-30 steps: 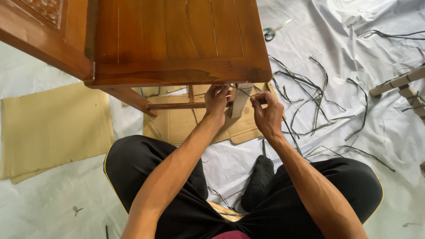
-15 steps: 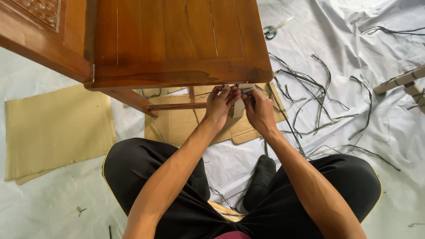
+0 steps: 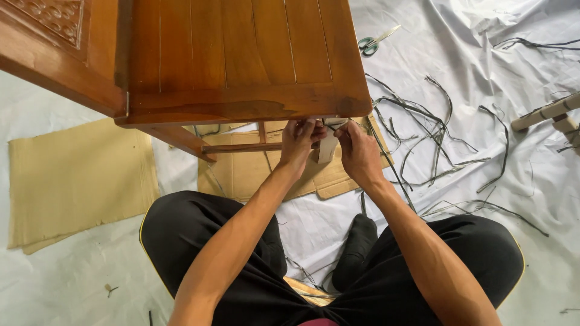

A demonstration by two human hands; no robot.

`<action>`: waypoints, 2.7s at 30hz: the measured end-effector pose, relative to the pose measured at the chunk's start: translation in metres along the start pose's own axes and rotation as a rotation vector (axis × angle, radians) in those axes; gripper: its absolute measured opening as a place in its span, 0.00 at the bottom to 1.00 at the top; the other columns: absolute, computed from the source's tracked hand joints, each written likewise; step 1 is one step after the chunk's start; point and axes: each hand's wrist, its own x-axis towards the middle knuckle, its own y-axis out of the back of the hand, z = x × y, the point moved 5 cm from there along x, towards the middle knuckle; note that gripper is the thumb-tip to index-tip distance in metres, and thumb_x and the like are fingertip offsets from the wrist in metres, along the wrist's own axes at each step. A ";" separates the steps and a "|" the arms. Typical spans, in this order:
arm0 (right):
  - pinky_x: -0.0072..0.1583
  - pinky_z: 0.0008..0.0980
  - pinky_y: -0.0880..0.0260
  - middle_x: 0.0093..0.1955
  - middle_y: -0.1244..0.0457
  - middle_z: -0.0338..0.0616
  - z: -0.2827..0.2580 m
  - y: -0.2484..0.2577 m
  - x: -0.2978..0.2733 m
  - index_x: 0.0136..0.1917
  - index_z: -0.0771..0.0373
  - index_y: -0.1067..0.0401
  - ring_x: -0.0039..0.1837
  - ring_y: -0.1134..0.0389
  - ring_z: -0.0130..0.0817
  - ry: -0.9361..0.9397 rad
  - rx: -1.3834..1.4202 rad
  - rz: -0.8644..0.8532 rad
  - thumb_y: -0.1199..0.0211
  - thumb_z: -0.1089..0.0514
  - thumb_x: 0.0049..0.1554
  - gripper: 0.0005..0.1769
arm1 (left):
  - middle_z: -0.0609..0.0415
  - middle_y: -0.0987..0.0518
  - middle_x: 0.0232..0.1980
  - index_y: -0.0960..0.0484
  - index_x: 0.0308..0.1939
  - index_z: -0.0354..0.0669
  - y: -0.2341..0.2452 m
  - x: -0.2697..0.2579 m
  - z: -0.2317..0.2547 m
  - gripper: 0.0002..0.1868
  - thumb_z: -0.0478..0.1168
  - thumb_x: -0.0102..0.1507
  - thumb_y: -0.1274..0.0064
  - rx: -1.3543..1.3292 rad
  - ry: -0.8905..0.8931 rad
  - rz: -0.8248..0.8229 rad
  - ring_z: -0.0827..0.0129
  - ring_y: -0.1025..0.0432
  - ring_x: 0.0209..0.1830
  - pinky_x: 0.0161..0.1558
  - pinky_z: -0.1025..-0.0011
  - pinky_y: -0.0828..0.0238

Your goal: The person wraps protective strips around the leg of a wooden chair.

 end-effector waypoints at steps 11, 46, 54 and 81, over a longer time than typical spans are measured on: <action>0.41 0.42 0.33 0.41 0.31 0.53 -0.008 -0.001 -0.003 0.48 0.68 0.31 0.40 0.29 0.50 -0.013 0.082 0.083 0.42 0.64 0.64 0.04 | 0.51 0.15 0.33 0.20 0.44 0.33 -0.024 -0.028 0.039 0.10 0.37 0.63 0.41 0.659 -0.271 0.090 0.72 0.21 0.30 0.35 0.73 0.24; 0.33 0.22 0.51 0.31 0.45 0.30 0.033 -0.069 -0.028 0.46 0.60 0.28 0.31 0.50 0.17 -0.619 0.880 -0.106 0.47 0.51 0.68 0.14 | 0.60 0.18 0.34 0.13 0.41 0.38 -0.005 -0.019 0.000 0.13 0.46 0.64 0.40 0.129 0.290 0.036 0.78 0.31 0.32 0.37 0.75 0.33; 0.33 0.22 0.49 0.36 0.38 0.33 0.051 -0.082 -0.025 0.48 0.60 0.30 0.33 0.45 0.18 -0.705 0.998 -0.046 0.45 0.56 0.64 0.07 | 0.59 0.19 0.30 0.15 0.35 0.39 -0.007 -0.020 0.005 0.13 0.46 0.63 0.39 0.139 0.301 0.022 0.76 0.33 0.28 0.33 0.74 0.36; 0.34 0.22 0.36 0.39 0.34 0.39 0.030 -0.060 -0.014 0.55 0.69 0.27 0.36 0.35 0.22 -0.466 0.808 0.132 0.39 0.58 0.63 0.12 | 0.52 0.15 0.40 0.17 0.45 0.31 -0.014 -0.033 0.034 0.16 0.43 0.64 0.42 0.370 0.147 0.127 0.77 0.30 0.32 0.35 0.74 0.30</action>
